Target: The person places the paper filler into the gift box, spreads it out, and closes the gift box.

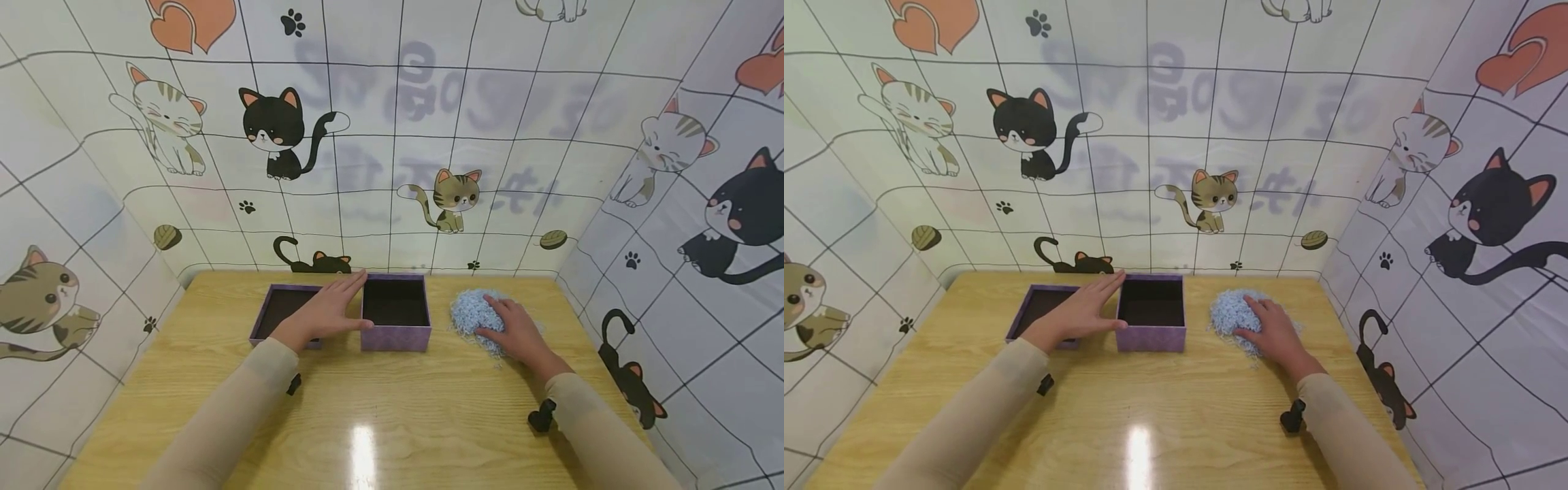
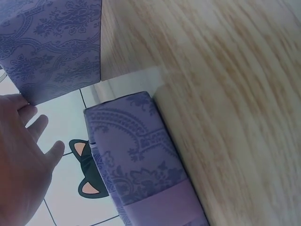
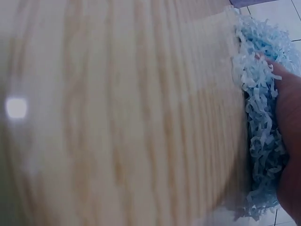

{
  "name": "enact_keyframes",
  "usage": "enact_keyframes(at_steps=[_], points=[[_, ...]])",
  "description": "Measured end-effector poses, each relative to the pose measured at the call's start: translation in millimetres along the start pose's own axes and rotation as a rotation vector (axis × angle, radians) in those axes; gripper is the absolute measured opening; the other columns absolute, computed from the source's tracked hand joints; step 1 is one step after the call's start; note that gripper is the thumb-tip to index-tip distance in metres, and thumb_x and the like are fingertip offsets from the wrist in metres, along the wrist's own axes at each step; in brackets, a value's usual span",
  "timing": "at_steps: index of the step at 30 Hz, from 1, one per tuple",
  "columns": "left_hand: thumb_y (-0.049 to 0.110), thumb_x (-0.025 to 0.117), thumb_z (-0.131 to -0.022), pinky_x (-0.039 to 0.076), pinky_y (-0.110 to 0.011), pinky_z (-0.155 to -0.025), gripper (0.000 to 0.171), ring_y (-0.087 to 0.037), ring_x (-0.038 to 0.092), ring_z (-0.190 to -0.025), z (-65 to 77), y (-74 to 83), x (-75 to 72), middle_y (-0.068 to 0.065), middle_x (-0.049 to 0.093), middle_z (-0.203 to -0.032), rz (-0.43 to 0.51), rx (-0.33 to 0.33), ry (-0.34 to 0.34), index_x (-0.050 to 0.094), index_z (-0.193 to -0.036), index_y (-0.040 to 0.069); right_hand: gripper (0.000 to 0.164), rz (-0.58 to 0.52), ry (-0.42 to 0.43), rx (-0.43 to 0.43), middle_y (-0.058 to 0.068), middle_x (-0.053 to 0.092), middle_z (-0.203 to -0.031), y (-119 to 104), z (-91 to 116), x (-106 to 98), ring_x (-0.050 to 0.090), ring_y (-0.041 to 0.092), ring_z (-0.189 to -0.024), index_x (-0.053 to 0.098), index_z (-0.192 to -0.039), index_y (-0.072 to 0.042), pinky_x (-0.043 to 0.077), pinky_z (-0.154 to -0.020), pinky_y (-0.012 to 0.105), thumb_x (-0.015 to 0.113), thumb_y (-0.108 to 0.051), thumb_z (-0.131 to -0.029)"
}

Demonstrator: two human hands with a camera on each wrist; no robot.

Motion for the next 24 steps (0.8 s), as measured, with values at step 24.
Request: enact_keyframes(at_steps=[24], points=[[0.084,0.064,-0.095,0.019,-0.066,-0.132,0.121,-0.035,0.019,-0.169,1.3,0.6,-2.5,-0.004,0.010,-0.186,0.063,-0.012,-0.018,0.012,-0.180,0.015,0.068,-0.227,0.182,-0.015,0.020,0.065,-0.138,-37,-18,-55,0.061,0.044,-0.129,0.059,-0.160,-0.007,0.049,-0.108,0.068,0.087,-0.011,-0.098]])
Point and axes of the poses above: each hand's wrist, its own z-axis away from the middle knuckle, its own x-axis out of the palm, y = z × x, the point moved 6 cm from there along -z, towards the middle knuckle
